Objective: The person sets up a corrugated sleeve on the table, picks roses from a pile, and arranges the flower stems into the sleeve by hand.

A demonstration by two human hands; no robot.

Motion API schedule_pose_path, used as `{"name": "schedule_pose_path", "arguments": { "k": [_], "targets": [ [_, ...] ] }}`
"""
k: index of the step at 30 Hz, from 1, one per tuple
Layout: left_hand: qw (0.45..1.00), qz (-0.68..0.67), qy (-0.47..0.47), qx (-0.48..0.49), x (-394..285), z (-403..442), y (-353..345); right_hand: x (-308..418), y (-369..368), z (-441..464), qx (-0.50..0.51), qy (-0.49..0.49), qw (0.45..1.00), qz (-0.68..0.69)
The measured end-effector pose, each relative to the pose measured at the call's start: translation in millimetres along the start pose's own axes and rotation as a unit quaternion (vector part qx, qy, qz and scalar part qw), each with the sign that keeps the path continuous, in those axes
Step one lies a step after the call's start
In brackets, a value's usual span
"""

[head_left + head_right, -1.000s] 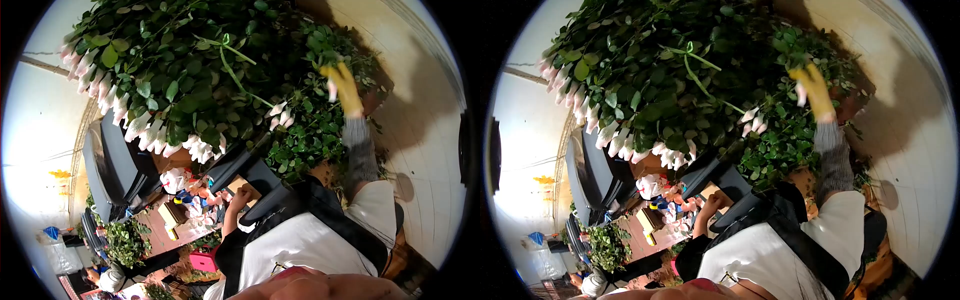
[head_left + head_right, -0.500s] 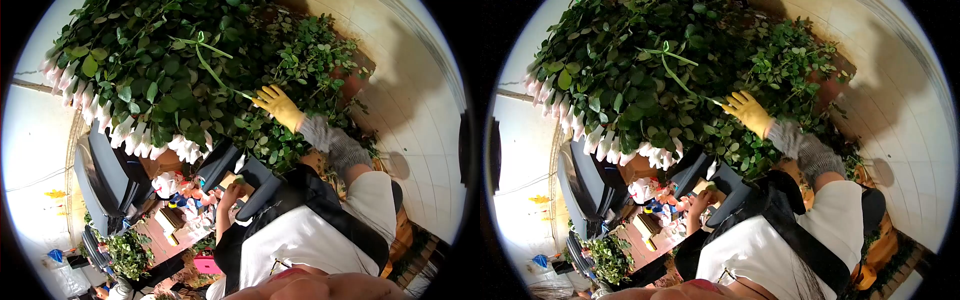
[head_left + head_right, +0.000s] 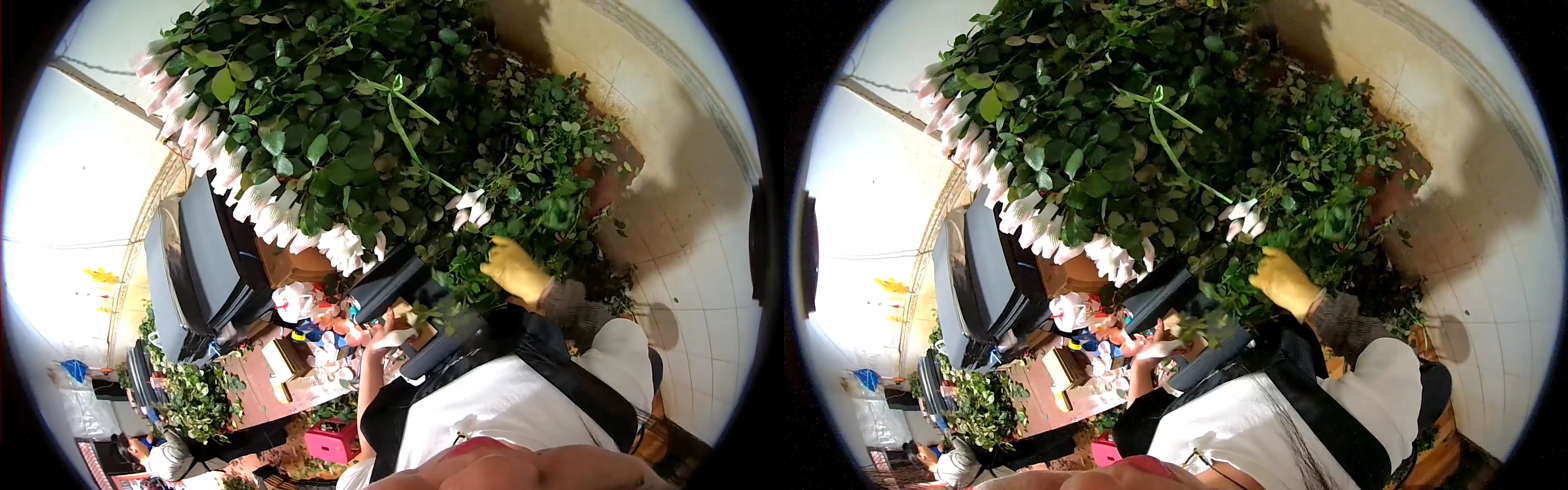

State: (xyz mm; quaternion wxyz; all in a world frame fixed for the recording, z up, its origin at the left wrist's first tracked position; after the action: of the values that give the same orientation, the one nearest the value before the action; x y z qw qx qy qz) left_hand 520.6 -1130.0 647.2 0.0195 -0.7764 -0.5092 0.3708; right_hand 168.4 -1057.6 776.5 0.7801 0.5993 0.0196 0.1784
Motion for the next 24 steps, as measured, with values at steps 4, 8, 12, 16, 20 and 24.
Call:
{"name": "schedule_pose_path", "arguments": {
  "k": [4,8,12,16,20,24],
  "targets": [
    [0.964,0.219,-0.134,0.076,-17.8,-19.2,-32.5,-1.7,-69.1,-9.7,0.224,-0.014,0.975,-0.002],
    [0.866,0.423,-0.263,-0.045,-6.1,-27.7,-48.0,-18.6,8.1,83.9,0.427,-0.047,0.894,0.130],
    [0.878,0.384,-0.256,-0.128,-8.5,-35.5,-49.7,22.0,216.5,253.6,-0.274,0.111,0.945,0.139],
    [0.900,0.354,-0.248,-0.055,-7.1,-29.9,-55.3,9.6,267.6,393.0,-0.427,0.107,0.889,-0.123],
    [0.870,0.401,-0.277,-0.073,-2.7,-24.6,-50.4,-2.1,238.8,404.2,-0.272,0.020,0.943,-0.189],
    [0.858,0.415,-0.287,-0.096,6.1,-18.2,-40.6,2.8,269.1,287.2,-0.444,0.031,0.885,-0.138]
  ]
}}
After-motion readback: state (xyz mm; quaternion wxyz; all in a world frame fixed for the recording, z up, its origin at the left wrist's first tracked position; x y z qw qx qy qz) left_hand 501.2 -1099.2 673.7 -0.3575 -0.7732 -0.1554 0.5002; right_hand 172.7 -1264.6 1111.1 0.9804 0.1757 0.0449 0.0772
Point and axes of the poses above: each hand's wrist, its own z-axis towards the middle knuckle, its own y-axis out of the back of the hand, x = y × z, the point moved 7 cm from there along z, towards the middle knuckle, and after that the axes turned 6 degrees about -z, right-handed, at the moved point
